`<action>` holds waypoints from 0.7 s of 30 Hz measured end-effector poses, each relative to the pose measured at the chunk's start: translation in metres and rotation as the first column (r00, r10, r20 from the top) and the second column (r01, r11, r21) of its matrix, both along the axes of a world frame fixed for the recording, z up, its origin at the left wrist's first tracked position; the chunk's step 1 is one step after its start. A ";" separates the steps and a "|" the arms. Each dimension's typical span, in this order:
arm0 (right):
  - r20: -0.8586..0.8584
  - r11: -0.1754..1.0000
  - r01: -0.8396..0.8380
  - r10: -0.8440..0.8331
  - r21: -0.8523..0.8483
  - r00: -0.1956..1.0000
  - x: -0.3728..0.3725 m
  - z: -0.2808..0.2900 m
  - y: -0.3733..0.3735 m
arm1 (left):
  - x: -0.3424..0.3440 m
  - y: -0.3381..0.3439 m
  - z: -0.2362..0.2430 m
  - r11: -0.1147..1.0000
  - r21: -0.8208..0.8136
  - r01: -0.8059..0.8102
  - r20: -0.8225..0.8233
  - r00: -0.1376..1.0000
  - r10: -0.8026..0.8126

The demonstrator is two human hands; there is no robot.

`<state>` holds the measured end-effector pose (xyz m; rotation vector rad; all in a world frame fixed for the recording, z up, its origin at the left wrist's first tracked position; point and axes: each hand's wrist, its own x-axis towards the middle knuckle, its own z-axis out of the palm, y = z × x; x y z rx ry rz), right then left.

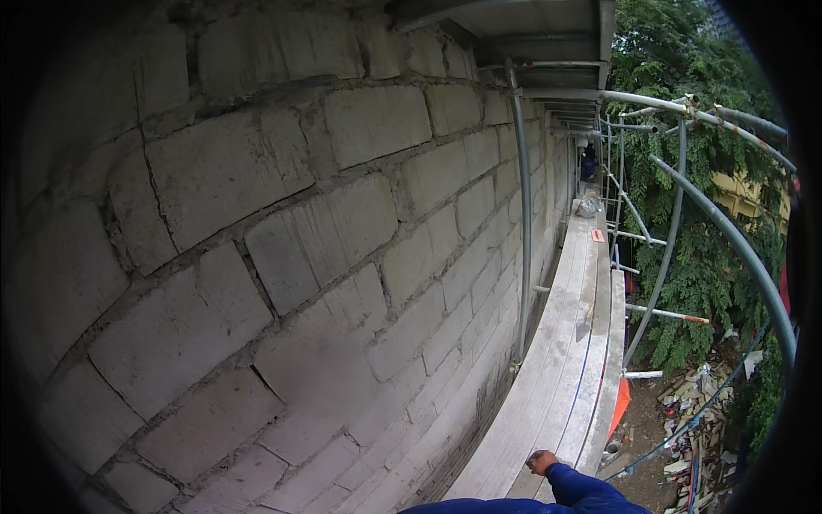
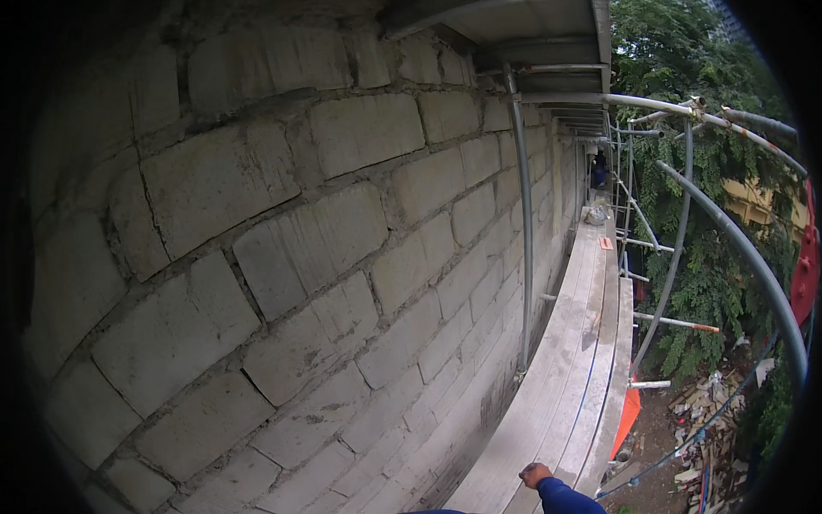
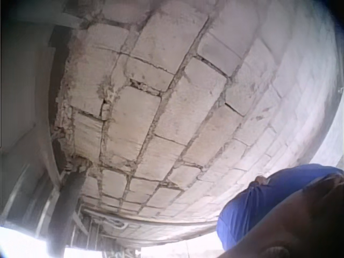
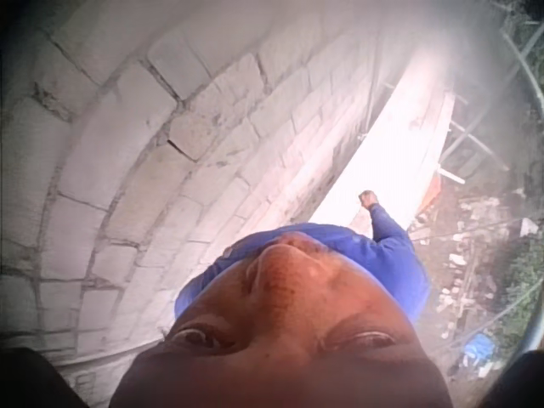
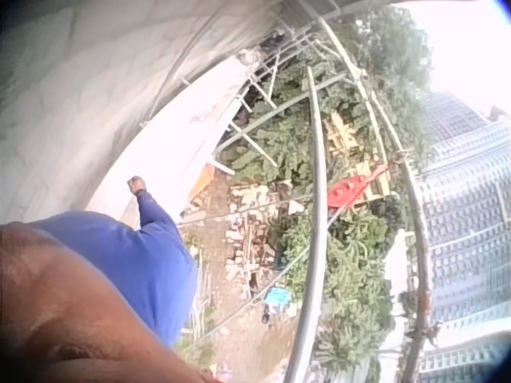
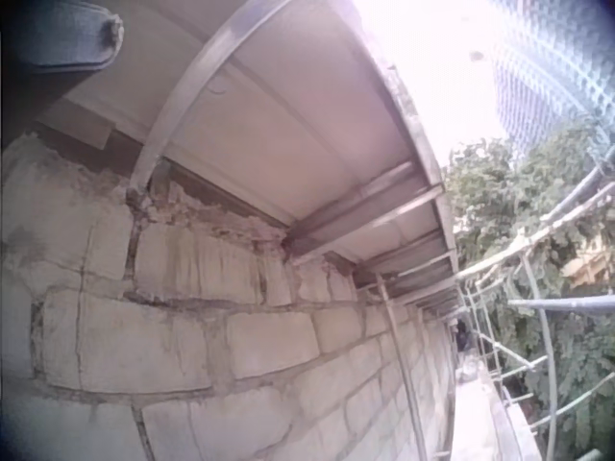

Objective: The person marks a line on a concrete wall using a pencil and a metal straightedge. They then use a trowel to scoop cement from a bag and apply it to the wall, smoothing the surface along the marked line. The person works on a scaffolding platform outdoors.

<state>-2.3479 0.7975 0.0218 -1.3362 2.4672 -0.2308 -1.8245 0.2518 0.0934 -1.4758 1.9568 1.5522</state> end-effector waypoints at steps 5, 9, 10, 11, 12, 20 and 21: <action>0.377 0.715 0.636 -0.525 -0.290 0.763 -0.071 0.090 -0.148 | 0.015 0.024 0.011 0.995 -0.078 -0.058 -0.052 0.997 0.054; 0.155 0.949 0.180 -0.144 -0.257 0.978 -0.044 0.052 -0.254 | 0.047 0.054 -0.002 0.924 -0.353 0.148 -0.146 0.967 -0.210; 0.225 0.976 0.084 -0.038 -0.200 0.974 0.000 0.050 -0.285 | 0.089 0.072 -0.005 0.805 -0.530 0.266 -0.085 0.928 -0.363; 0.116 0.960 -0.109 0.143 -0.258 0.983 -0.007 0.034 -0.290 | 0.080 0.078 -0.014 0.705 -0.645 0.295 -0.092 0.886 -0.455; 0.121 0.915 -0.288 0.331 -0.282 0.936 -0.014 0.014 -0.296 | 0.068 0.082 -0.022 0.906 -0.412 0.098 -0.229 0.951 -0.207; 0.647 0.884 -0.432 0.436 -0.177 0.626 0.267 0.024 -0.321 | 0.286 0.190 -0.080 0.733 -0.593 0.333 0.331 0.931 -0.155; 0.646 0.880 -0.444 0.440 -0.171 0.624 0.277 0.034 -0.326 | 0.316 0.198 -0.081 0.754 -0.548 0.362 0.383 0.910 -0.158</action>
